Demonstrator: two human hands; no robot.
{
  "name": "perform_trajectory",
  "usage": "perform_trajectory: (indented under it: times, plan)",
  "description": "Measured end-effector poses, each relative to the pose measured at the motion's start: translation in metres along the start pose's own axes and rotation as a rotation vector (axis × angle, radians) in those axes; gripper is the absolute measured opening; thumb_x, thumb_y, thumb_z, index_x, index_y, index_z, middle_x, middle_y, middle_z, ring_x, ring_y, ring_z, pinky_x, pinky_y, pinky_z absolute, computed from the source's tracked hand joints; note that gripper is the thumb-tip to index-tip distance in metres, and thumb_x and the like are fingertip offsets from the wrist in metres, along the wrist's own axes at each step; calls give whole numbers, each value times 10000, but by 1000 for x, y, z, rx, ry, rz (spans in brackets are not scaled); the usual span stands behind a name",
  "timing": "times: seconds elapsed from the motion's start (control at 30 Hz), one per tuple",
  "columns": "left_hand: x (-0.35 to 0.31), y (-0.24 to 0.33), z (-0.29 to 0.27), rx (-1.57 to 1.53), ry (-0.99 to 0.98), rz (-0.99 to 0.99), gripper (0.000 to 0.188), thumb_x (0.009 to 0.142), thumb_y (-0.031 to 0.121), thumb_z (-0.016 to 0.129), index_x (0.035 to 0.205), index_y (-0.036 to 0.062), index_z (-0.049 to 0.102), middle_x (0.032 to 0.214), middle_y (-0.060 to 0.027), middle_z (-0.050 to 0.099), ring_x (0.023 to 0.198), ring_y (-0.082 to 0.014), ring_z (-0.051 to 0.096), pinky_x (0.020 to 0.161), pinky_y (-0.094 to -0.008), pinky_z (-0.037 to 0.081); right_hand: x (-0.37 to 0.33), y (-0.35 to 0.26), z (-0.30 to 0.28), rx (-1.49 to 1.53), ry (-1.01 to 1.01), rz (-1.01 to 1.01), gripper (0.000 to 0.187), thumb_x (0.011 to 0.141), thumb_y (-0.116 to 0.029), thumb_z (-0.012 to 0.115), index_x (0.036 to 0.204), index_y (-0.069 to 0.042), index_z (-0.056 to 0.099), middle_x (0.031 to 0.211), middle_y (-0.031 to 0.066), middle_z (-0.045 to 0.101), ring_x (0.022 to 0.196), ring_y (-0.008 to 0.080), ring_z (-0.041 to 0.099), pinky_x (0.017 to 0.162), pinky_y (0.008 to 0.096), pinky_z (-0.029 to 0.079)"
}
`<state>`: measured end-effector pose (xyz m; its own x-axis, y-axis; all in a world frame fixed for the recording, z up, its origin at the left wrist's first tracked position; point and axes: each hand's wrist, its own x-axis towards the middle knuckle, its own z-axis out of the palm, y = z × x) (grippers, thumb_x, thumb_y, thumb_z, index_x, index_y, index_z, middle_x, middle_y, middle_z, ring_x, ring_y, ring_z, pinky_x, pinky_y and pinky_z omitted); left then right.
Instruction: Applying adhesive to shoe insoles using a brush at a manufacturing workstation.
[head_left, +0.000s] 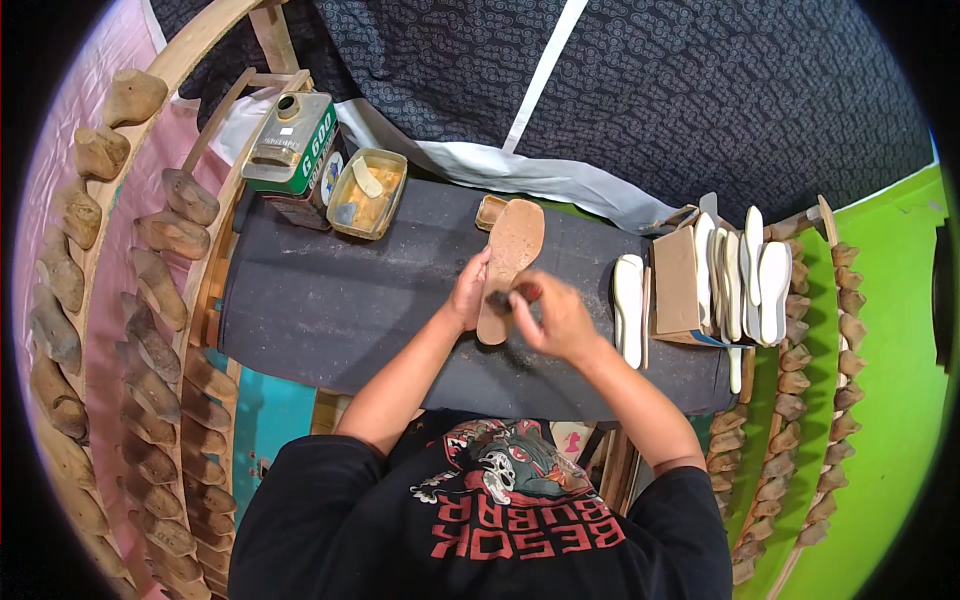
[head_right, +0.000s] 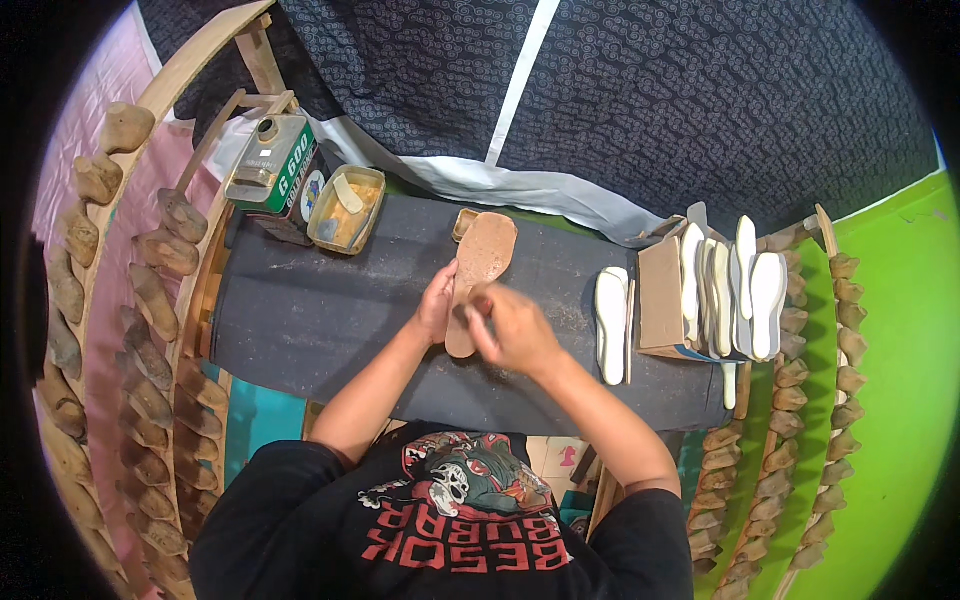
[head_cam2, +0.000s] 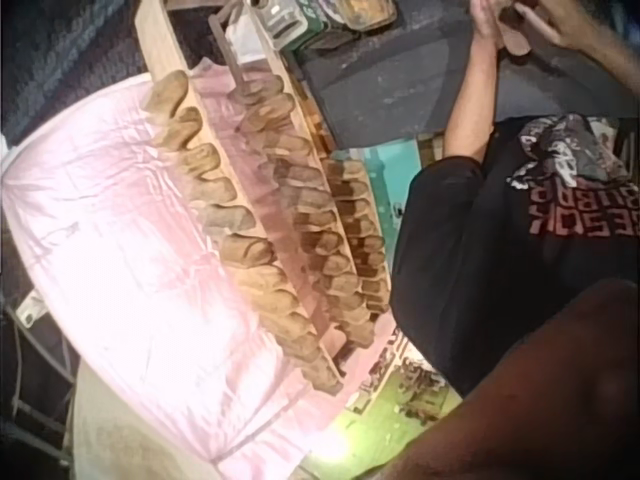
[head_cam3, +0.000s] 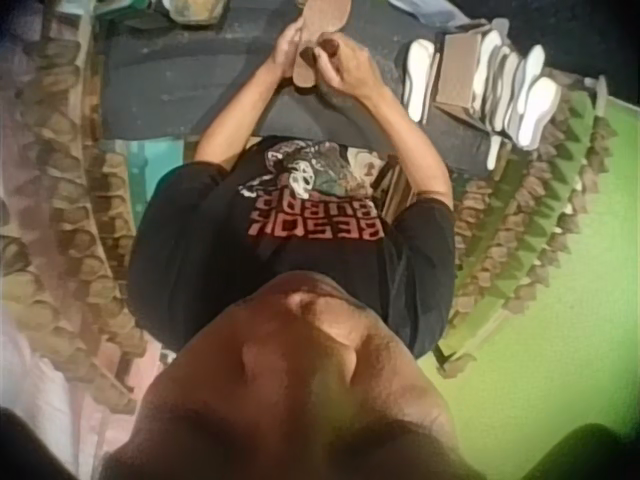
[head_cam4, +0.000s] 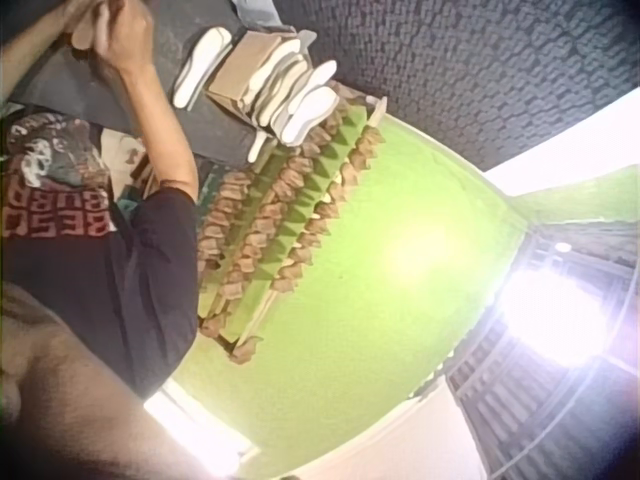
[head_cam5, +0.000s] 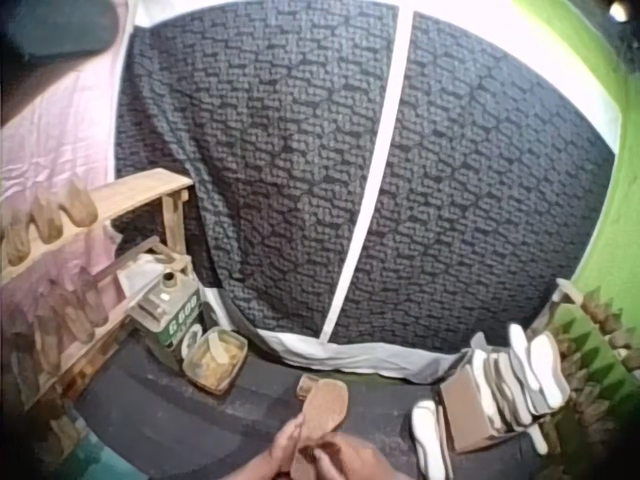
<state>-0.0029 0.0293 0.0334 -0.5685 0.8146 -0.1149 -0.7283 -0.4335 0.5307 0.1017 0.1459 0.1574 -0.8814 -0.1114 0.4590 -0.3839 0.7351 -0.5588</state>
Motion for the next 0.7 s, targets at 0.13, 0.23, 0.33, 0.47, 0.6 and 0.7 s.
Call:
perform_trajectory:
  times: [0.13, 0.23, 0.33, 0.47, 0.6, 0.7]
  plan:
    - [-1, -6, -5, -1, -31, -67, 584, 1051, 509, 394, 1475, 125, 515, 1343, -55, 648, 1158, -205, 650, 997, -376, 511, 23, 18, -7, -58, 100, 44, 146, 906, -23, 677, 1027, 17, 606, 860, 152, 655, 710, 288, 665, 668, 362, 537]
    - [-2, -6, -5, -99, -84, -67, 592, 1049, 514, 393, 1474, 120, 514, 1337, -57, 650, 1145, -210, 652, 989, -389, 519, 23, 14, -3, -70, 126, 23, 149, 902, -19, 677, 1024, 21, 604, 841, 148, 642, 714, 286, 664, 665, 366, 536]
    - [-3, -1, -5, -55, -38, -10, 613, 1059, 527, 362, 1451, 84, 523, 1309, -84, 661, 1117, -221, 660, 970, -402, 542, 3, -6, 8, -62, 6, -51, 158, 874, -24, 694, 1003, -4, 605, 827, 138, 633, 710, 283, 662, 661, 380, 538]
    - [5, -10, -53, -68, -147, -12, 595, 1070, 521, 334, 1406, 81, 552, 1226, -87, 686, 1044, -220, 683, 949, -401, 553, -12, -17, 17, 3, -86, -73, 163, 863, -37, 698, 999, -18, 610, 818, 128, 634, 697, 279, 662, 656, 382, 542]
    - [-4, 2, -14, -106, 117, -10, 557, 1066, 524, 359, 1355, 94, 564, 1109, -81, 691, 893, -215, 695, 834, -392, 589, 8, 14, 4, -11, 72, 81, 150, 902, -79, 700, 998, -7, 611, 847, 159, 657, 745, 303, 685, 676, 391, 551]
    - [-12, 2, -42, -85, 110, 12, 554, 1064, 530, 380, 1334, 87, 574, 1074, -78, 684, 860, -228, 694, 785, -410, 596, 38, 58, -8, -81, 282, 188, 173, 953, -93, 687, 1089, 2, 638, 859, 158, 694, 745, 278, 699, 702, 359, 553]
